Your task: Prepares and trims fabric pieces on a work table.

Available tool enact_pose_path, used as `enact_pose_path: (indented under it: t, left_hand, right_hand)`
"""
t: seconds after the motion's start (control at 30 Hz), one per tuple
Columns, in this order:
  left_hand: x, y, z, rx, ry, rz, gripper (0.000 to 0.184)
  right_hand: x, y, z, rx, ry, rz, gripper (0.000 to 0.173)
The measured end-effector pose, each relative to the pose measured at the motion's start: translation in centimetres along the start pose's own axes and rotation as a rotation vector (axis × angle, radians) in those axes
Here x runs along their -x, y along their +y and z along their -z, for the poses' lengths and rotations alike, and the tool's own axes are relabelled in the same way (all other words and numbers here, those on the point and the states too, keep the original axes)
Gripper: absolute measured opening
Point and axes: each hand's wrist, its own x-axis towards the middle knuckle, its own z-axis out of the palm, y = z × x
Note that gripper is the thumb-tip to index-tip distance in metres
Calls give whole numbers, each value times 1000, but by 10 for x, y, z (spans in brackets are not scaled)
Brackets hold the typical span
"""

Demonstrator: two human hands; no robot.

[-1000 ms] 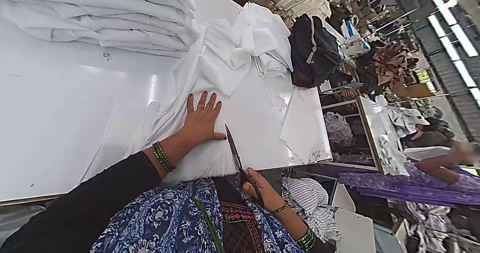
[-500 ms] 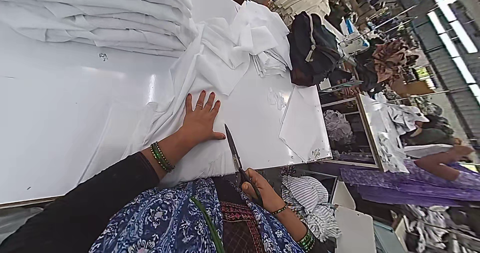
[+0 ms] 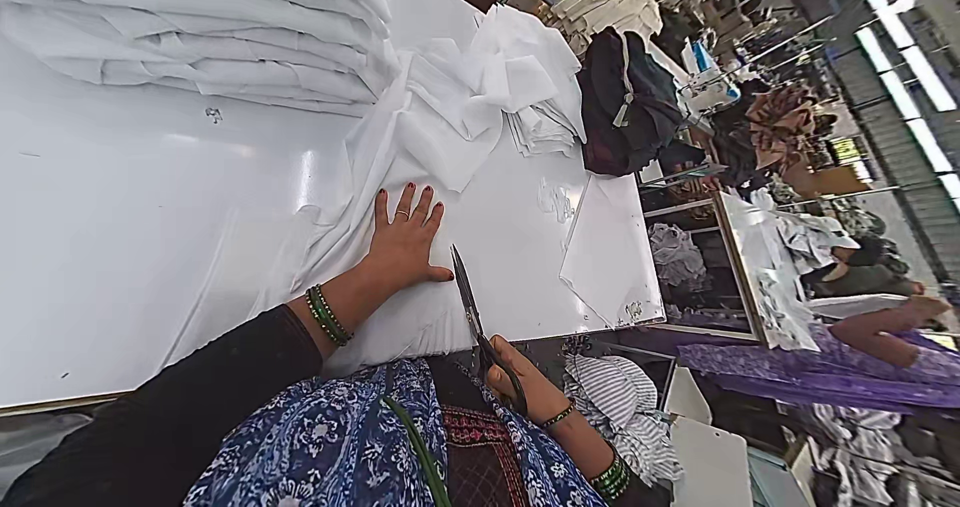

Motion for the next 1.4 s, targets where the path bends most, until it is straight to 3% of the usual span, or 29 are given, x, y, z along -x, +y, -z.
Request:
enact_pose_path:
  t: [0.1, 0.3, 0.5, 0.57, 0.77, 0.9, 1.0, 1.07, 1.13, 1.2, 1.23, 1.3, 1.33, 1.4]
  left_hand:
    - [0, -1, -2, 10, 17, -9, 119]
    - [0, 1, 1, -14, -21, 13, 120]
    - [0, 1, 2, -13, -36, 5, 120]
    - [0, 2, 3, -13, -48, 8, 121]
    - [-1, 2, 4, -23, -61, 12, 121]
    - [-3, -2, 3, -18, -28, 4, 120]
    - [-8, -10, 3, -11, 75, -80, 101]
    - [-11, -19, 1, 18, 160, -194, 69]
    - [-15, -26, -2, 59, 221, -351, 32]
    - [-17, -29, -6, 76, 238, -510, 19]
    - [-18, -27, -7, 90, 250, -582, 18]
    - [-16, -16, 3, 89, 283, -662, 20]
    - [-12, -7, 13, 82, 326, -694, 22]
    - [6, 13, 45, 112, 412, -753, 23]
  right_hand:
    - [-7, -6, 0, 57, -25, -16, 92]
    - [-12, -10, -13, -122, 82, 46, 57]
    - [-14, -15, -9, -50, -6, -2, 81]
    - [-18, -18, -7, -58, -11, 0, 82]
    - [-23, -24, -9, -124, 97, 20, 46]
    - [-28, -25, 17, 111, 315, -64, 33]
    - [-38, -21, 53, 446, 524, -161, 45]
    - [-42, -20, 74, 600, 590, -208, 55]
    - [-46, -19, 87, 677, 635, -221, 53]
    - [-51, -16, 90, 708, 726, -154, 50]
    - [-56, -13, 85, 672, 790, -29, 51]
    - [-69, -11, 63, 402, 808, 399, 61]
    - [-71, -16, 42, 200, 690, 547, 67]
    - [-60, -22, -2, 8, 315, 631, 75]
